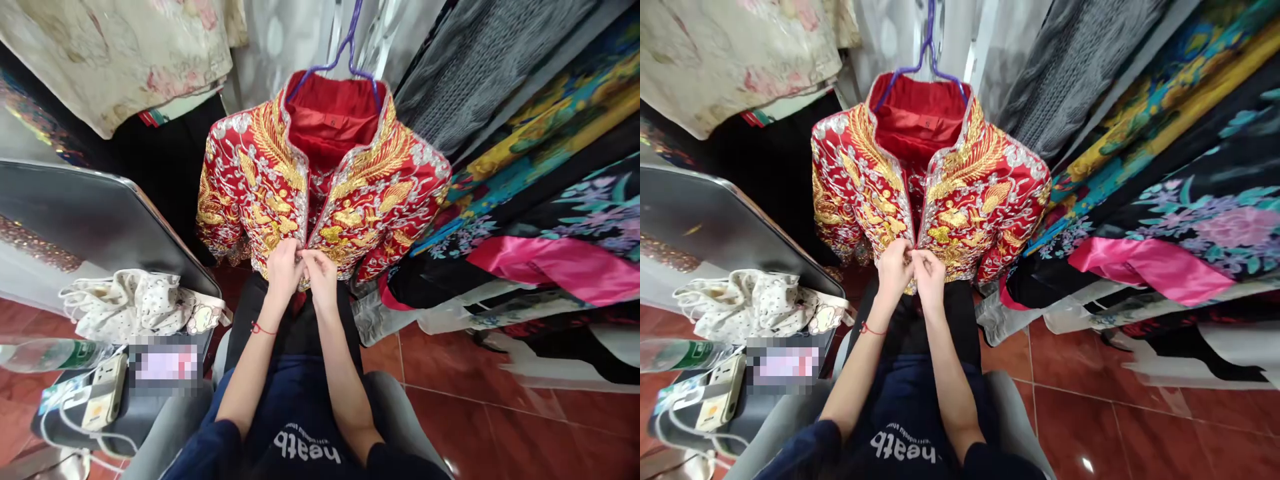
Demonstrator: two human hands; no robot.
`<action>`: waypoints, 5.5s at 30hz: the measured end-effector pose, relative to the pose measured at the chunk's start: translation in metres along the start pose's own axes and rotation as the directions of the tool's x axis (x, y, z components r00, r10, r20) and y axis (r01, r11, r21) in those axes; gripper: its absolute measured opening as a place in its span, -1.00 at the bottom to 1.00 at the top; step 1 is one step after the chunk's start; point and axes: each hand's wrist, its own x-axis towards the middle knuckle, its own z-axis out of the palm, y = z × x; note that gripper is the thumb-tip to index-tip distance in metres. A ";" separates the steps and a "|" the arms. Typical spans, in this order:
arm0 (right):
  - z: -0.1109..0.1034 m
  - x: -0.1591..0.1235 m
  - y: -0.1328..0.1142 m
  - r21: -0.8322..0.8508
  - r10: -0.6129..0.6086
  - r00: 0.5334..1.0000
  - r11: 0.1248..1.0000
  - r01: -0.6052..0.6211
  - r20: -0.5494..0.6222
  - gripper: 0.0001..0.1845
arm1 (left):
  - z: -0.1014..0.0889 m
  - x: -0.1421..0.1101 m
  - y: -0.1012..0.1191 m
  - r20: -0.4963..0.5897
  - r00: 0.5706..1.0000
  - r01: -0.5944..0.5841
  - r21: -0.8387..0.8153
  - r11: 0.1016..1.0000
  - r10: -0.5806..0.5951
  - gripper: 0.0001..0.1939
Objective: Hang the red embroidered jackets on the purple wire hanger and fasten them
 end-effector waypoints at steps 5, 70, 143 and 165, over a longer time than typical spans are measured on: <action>0.005 0.007 -0.018 0.027 0.016 0.998 1.000 -0.015 -0.056 -0.58 | 0.006 0.005 0.015 0.010 0.994 0.107 -0.032 0.994 -0.107 -0.88; -0.058 0.144 -0.173 -0.948 -0.793 0.548 -0.111 0.297 0.265 -0.48 | -0.123 0.202 -0.012 -0.268 0.936 -0.176 0.206 0.962 0.229 -0.69; -0.019 0.057 -0.099 -0.211 -0.183 0.974 0.955 0.208 0.134 -0.60 | -0.110 0.137 0.017 -0.385 0.900 -0.060 0.353 0.934 0.204 -0.72; -0.017 0.018 0.022 0.002 0.055 0.999 0.999 -0.055 0.001 -0.56 | -0.058 0.052 0.026 -0.416 0.906 -0.039 0.109 0.993 0.081 -0.70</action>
